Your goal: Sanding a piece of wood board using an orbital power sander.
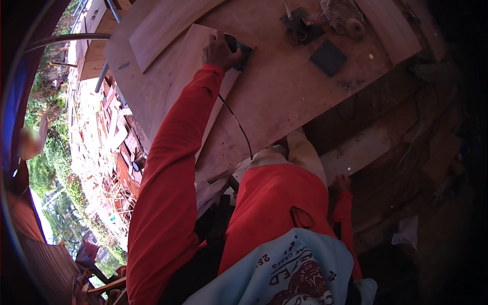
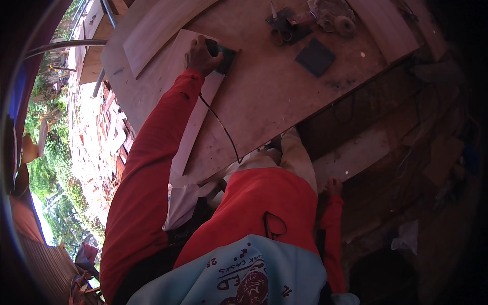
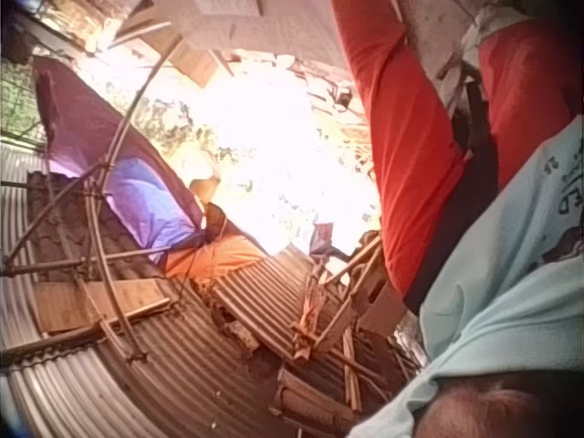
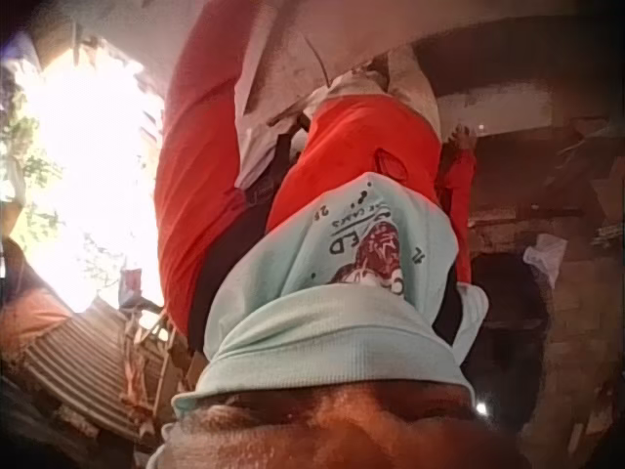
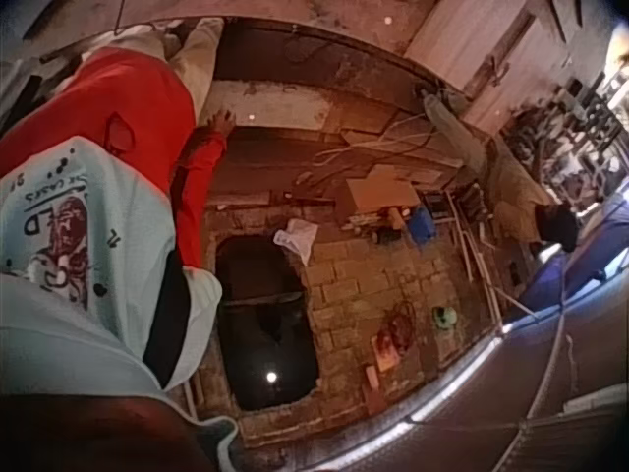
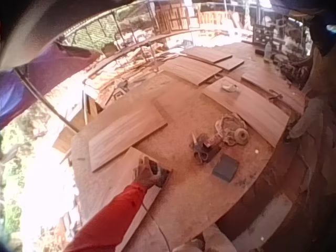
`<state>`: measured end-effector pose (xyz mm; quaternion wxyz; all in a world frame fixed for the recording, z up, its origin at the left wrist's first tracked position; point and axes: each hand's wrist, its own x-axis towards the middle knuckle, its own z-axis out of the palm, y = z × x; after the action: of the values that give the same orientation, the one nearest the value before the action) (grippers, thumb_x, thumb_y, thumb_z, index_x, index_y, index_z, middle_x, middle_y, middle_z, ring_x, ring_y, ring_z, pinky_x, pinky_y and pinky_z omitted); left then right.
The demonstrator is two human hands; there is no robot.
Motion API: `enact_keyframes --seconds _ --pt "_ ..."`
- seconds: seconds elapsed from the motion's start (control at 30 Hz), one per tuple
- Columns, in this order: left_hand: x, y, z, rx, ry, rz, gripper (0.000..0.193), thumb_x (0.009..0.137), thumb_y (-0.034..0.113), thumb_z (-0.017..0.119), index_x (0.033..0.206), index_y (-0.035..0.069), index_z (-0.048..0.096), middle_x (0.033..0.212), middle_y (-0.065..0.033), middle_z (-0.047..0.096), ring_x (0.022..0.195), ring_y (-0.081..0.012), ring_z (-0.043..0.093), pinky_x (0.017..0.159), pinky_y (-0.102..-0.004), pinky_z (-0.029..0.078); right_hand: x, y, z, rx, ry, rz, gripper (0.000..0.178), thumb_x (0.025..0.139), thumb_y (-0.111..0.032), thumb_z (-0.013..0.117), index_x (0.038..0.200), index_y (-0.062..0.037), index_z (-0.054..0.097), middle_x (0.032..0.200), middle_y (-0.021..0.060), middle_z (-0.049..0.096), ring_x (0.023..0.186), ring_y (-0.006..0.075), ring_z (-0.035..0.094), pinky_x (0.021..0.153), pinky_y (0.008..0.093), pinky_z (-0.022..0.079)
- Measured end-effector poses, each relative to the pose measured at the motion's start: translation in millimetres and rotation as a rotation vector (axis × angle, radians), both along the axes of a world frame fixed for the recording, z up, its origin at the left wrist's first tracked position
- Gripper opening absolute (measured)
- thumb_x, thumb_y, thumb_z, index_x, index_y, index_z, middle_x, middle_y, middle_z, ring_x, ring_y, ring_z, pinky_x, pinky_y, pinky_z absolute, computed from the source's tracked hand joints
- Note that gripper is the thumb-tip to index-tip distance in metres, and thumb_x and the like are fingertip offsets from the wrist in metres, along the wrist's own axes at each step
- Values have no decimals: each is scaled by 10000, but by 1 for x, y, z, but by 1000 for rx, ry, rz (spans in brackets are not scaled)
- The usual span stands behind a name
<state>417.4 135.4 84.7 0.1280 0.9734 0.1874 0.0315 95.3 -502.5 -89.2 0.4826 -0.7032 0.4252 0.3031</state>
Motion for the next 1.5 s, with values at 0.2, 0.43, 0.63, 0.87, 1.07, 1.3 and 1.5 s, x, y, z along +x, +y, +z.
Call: enact_keyframes --seconds 0.2,0.43,0.63,0.87,1.07,1.3,1.5 --pt "-21 27 -1 -2 -11 47 631 713 355 788 1185 49 502 1148 -253 584 956 -481 665 823 -557 550 -16 5 -5 53 59 -35 208 927 -257 664 959 -54 633 803 30 587 623 149 584 531 332 516" --pt "-38 1 1 -44 -11 -64 640 712 346 795 1189 49 488 1130 -249 589 943 -478 662 816 -562 544 -35 -5 -22 -40 57 83 217 916 -247 666 998 -50 629 825 48 606 615 166 588 516 345 513" --pt "-54 36 9 4 32 90 624 723 345 799 1184 60 489 1138 -238 596 954 -468 663 820 -567 537 -9 14 -1 12 51 -45 228 913 -236 673 1045 -59 615 868 55 613 622 170 592 501 338 509" --pt "-96 16 16 -75 54 4 615 736 365 791 1188 71 498 1130 -234 595 958 -457 664 814 -565 532 -11 27 5 11 78 23 220 923 -250 651 1035 -69 596 870 37 575 652 148 564 523 331 502" --pt "-97 35 11 -30 44 161 624 720 354 796 1186 67 496 1134 -232 588 965 -452 657 802 -561 537 3 32 11 29 116 61 228 913 -253 654 1039 -70 601 859 33 570 655 145 568 517 330 504" --pt "-132 38 9 -53 27 146 638 713 346 800 1206 75 498 1114 -219 596 951 -442 660 789 -552 539 7 25 18 15 61 35 200 910 -235 664 1008 -66 620 874 49 603 680 178 612 540 350 533" --pt "-155 31 3 -59 13 73 618 731 350 782 1192 68 481 1138 -240 586 917 -476 672 772 -568 555 -9 29 9 -26 65 122 228 906 -236 671 1042 -57 628 885 68 629 679 198 641 550 375 566"
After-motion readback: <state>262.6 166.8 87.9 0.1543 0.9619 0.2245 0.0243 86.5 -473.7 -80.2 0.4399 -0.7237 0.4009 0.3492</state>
